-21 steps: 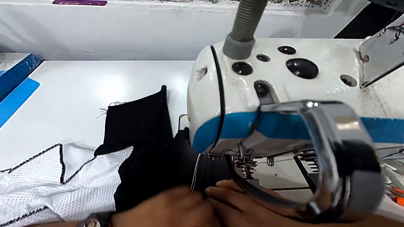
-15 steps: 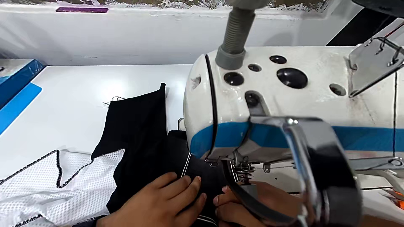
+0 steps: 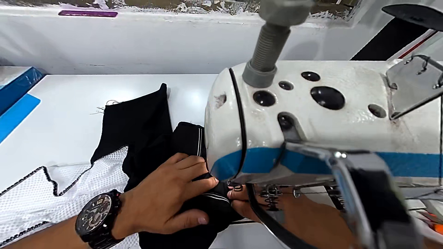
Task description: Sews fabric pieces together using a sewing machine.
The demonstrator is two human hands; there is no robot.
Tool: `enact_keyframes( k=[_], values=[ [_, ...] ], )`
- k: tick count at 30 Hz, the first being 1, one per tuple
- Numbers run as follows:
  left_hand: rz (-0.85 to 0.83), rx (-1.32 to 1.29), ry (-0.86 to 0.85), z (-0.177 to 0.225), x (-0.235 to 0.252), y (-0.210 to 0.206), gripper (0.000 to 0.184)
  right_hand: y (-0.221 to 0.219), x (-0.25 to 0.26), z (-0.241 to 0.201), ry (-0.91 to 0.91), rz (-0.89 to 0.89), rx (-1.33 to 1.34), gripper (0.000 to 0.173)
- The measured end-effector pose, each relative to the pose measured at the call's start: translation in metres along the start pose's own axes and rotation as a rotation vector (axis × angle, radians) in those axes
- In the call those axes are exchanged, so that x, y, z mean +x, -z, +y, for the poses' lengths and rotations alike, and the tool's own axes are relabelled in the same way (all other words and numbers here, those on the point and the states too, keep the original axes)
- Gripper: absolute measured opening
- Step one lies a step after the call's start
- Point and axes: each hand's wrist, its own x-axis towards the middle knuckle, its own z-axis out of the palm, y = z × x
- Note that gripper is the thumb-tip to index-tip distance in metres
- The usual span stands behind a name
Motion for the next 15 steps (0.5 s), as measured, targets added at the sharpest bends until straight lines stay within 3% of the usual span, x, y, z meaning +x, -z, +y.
enact_keyframes(
  k=[7, 11, 13, 15],
  values=[
    [0.026, -0.081, -0.009, -0.004, -0.001, 0.0, 0.069, -0.006, 0.004, 0.007, -0.004, 0.065, -0.133, 0.024],
    [0.127, -0.279, 0.196, 0.006, -0.017, 0.002, 0.062, -0.009, 0.013, 0.004, -0.051, 0.119, -0.087, 0.024],
    [0.103, -0.24, 0.269, 0.027, -0.036, 0.003, 0.047, -0.009, 0.01, -0.014, 0.002, 0.081, 0.069, 0.022],
    [0.001, -0.172, 0.261, 0.055, -0.058, 0.012, 0.042, -0.01, -0.004, -0.058, 0.078, -0.006, 0.213, 0.02]
  ],
)
